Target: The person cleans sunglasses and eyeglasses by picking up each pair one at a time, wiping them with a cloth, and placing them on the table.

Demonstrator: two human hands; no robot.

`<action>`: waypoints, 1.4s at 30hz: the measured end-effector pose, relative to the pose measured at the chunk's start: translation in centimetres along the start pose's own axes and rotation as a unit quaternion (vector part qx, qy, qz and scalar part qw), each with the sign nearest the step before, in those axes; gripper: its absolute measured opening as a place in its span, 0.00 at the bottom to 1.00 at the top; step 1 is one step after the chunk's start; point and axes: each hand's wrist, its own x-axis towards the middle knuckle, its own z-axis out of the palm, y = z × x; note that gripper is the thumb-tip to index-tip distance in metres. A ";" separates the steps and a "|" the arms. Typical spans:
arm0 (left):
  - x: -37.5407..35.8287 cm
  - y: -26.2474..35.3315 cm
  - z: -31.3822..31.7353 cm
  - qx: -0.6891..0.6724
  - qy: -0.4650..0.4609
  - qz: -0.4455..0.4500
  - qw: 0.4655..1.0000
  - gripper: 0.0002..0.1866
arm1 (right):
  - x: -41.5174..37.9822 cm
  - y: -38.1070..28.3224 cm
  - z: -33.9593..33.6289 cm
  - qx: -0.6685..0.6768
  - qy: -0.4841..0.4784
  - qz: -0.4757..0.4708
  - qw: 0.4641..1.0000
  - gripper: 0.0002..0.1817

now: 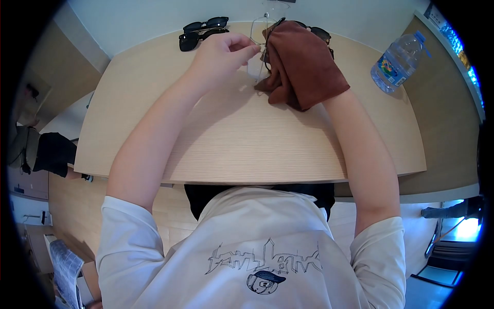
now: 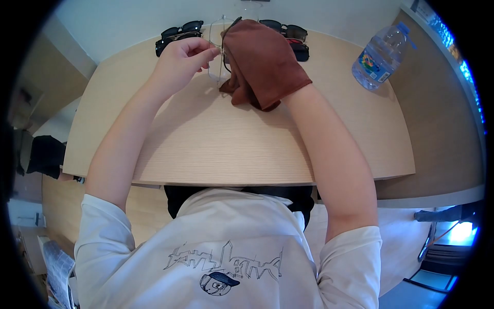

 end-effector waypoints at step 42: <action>0.5 -0.2 -0.3 -0.013 0.054 0.038 0.998 0.11 | -1.2 1.6 0.7 0.112 -0.064 -0.027 0.991 0.24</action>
